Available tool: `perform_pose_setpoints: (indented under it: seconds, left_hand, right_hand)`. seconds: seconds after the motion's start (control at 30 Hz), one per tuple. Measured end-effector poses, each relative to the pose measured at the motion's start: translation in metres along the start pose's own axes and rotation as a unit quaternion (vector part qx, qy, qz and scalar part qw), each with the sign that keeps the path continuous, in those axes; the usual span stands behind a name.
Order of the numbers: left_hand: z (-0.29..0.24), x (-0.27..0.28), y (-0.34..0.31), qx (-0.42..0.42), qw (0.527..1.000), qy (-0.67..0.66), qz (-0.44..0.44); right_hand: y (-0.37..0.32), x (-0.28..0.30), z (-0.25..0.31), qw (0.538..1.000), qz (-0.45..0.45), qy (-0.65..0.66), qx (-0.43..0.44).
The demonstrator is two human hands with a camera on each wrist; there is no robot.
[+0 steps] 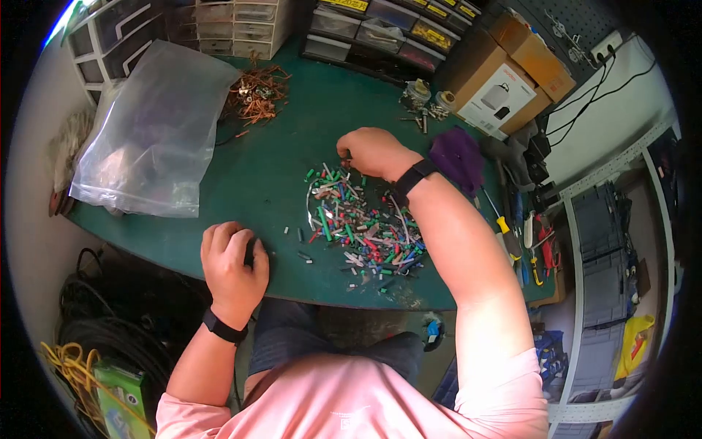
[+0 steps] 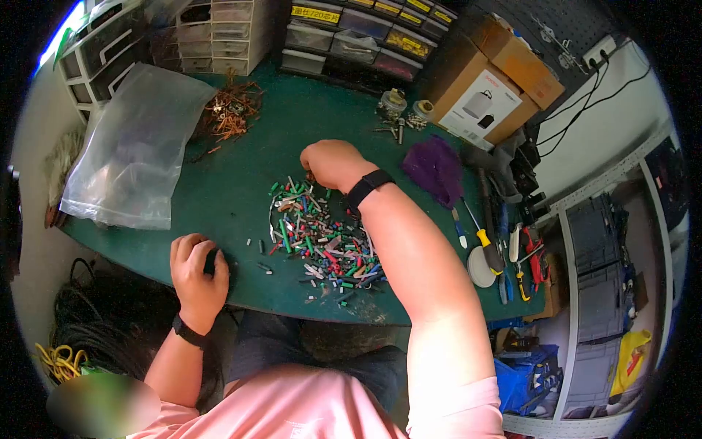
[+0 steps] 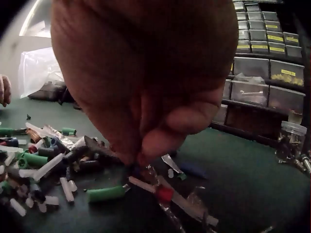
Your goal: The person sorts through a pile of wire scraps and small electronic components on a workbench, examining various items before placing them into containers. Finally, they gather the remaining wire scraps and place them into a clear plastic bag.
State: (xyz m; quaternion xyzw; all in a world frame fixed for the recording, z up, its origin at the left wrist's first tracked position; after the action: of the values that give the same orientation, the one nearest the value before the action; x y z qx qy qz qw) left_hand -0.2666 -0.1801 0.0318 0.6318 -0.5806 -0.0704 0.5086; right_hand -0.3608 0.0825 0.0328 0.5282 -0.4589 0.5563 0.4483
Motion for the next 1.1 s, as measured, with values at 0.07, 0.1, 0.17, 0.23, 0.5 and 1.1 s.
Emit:
perform_pose_setpoints:
  seconds: [0.07,0.1,0.17,0.23,0.5,1.1]
  left_hand:
    - [0.001,0.000,0.000,0.003,1.000,-0.001,-0.001]
    - [0.001,0.000,0.000,0.001,1.000,-0.002,-0.002]
    - [0.002,0.000,0.000,0.002,1.000,-0.006,-0.004]
    - [0.002,0.001,-0.001,0.002,1.000,-0.009,-0.006]
    - [0.001,0.002,-0.001,-0.006,1.000,-0.016,-0.015]
    - [0.000,0.000,-0.003,0.008,1.000,0.014,0.004]
  right_hand:
    - [0.001,-0.002,0.000,1.000,0.001,0.000,0.003]
    - [0.001,-0.001,0.001,1.000,-0.003,0.001,0.005]
    - [0.001,0.001,0.000,1.000,0.008,0.001,-0.002]
    - [0.000,0.003,0.000,1.000,0.018,0.001,-0.009]
    - [-0.013,0.028,0.000,0.996,-0.059,0.070,-0.018]
    - [-0.078,0.084,0.002,0.895,-0.022,0.432,-0.110]
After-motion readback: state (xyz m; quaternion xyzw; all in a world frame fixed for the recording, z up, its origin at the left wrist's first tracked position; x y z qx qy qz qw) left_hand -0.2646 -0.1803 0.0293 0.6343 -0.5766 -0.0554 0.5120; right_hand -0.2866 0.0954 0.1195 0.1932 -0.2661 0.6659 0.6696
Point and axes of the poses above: each hand's wrist, its own y-axis towards the middle knuckle, its own x-axis out of the back of the hand, z = x × y, the point moved 7 cm from there along y, towards the middle knuckle, and after that the axes turned 4 degrees about -z, right-handed, at the moved point
